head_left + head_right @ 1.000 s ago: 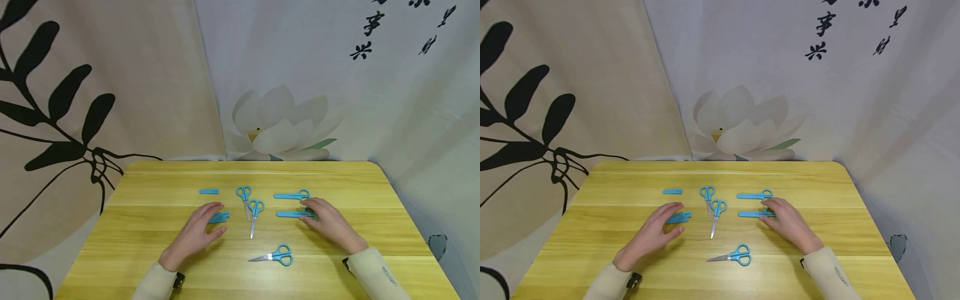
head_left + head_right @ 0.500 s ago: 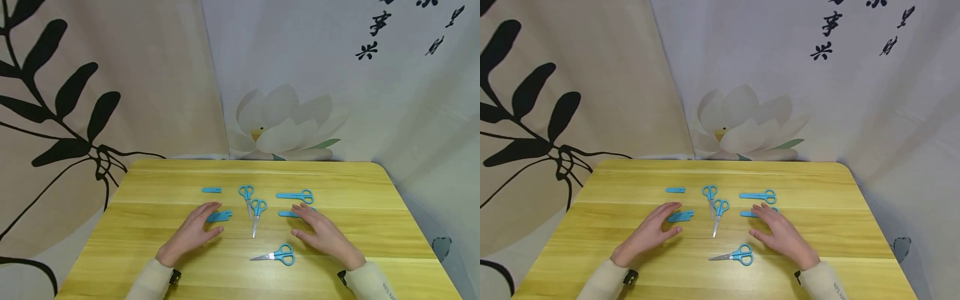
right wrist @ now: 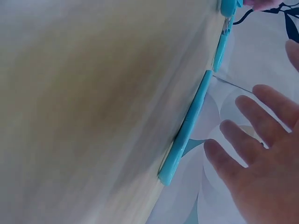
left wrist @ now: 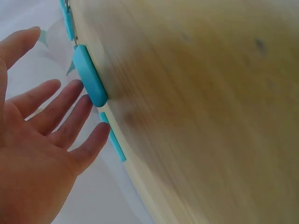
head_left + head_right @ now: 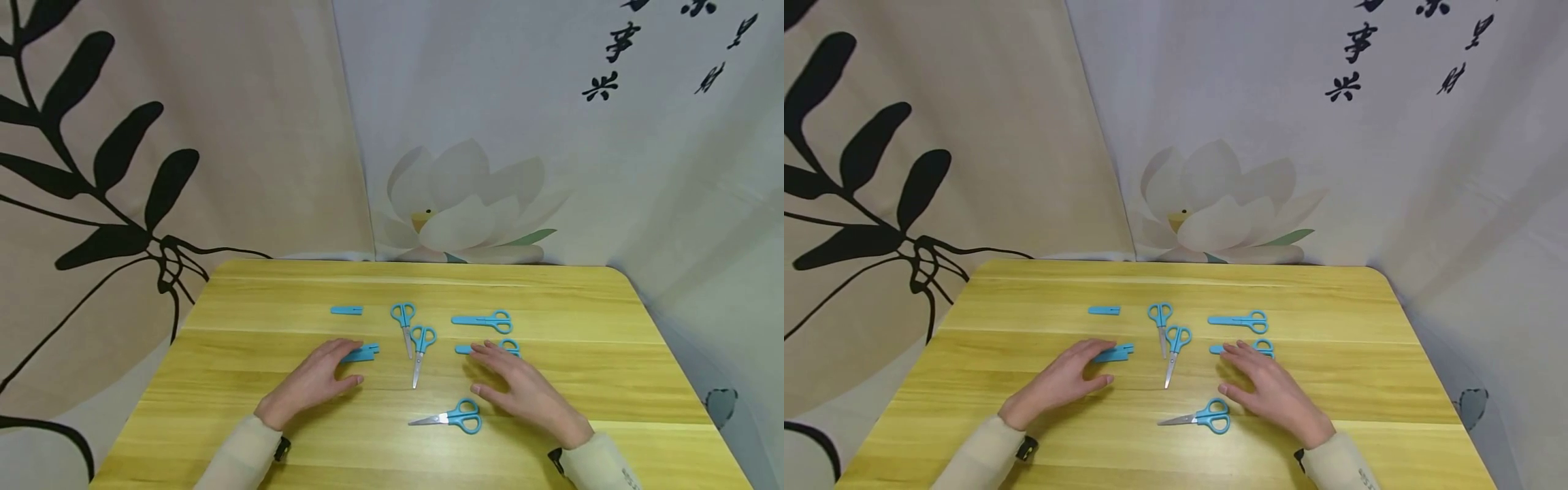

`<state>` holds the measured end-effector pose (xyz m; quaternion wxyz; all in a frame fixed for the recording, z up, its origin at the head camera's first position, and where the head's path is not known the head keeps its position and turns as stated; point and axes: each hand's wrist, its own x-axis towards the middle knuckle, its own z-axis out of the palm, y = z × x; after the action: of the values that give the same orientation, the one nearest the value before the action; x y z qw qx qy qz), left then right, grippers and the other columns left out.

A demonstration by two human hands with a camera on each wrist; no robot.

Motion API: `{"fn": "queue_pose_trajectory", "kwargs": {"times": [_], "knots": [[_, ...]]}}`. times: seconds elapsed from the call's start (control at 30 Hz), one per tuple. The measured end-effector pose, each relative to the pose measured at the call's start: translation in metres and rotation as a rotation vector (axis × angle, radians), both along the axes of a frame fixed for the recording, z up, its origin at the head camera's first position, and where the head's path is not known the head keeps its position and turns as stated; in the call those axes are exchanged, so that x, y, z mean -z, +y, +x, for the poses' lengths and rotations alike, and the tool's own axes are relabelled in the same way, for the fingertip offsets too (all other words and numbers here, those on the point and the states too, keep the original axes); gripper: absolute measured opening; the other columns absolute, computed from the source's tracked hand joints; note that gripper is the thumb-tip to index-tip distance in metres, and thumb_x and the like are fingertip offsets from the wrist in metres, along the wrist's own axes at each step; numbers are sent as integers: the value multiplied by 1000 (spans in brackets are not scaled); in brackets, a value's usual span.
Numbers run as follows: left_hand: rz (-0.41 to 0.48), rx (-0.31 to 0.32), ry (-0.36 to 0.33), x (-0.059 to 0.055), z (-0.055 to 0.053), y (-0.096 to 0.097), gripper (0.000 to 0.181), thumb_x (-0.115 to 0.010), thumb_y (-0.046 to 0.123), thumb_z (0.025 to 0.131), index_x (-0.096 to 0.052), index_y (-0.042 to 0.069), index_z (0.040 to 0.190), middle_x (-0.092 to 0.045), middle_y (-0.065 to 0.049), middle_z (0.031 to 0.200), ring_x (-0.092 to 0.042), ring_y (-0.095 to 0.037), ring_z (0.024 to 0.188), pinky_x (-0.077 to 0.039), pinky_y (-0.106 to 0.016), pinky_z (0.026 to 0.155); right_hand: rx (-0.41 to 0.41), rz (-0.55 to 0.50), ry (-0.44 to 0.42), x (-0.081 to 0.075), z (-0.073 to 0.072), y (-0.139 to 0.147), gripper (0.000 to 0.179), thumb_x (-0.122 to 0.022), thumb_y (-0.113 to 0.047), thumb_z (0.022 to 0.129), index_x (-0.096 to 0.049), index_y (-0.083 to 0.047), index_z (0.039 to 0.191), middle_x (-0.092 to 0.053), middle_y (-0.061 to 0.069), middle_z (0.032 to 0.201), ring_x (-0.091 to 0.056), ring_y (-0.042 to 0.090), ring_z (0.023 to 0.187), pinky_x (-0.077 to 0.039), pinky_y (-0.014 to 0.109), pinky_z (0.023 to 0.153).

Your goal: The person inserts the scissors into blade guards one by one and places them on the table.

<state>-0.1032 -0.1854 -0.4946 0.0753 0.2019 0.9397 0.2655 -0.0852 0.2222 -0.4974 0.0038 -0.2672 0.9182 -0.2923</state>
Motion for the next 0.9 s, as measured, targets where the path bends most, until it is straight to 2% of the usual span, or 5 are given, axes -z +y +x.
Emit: {"fn": "queue_pose_trajectory", "kwargs": {"times": [0.23,0.6,0.9], "knots": [[1,44,29,1,1,0,61,-79,33,93,-58,7,145,-59,-16,142,-54,-35,133,-45,-52,111,-5,7,-9,2,-1,-1,61,-69,-45,99,-58,-8,147,-52,14,153,-43,39,145,-40,64,111],[-21,88,44,3,1,2,51,-79,28,94,-64,8,139,-63,-12,137,-58,-32,129,-49,-50,108,-49,57,22,1,3,-5,61,-71,-46,98,-60,-10,145,-55,10,151,-49,35,140,-43,58,111],[-38,147,67,4,-3,3,42,-79,20,95,-68,7,132,-65,-10,130,-60,-30,123,-52,-47,103,-135,87,-65,0,11,-14,59,-78,-41,93,-64,-10,141,-60,5,145,-54,28,135,-47,50,109]]}}
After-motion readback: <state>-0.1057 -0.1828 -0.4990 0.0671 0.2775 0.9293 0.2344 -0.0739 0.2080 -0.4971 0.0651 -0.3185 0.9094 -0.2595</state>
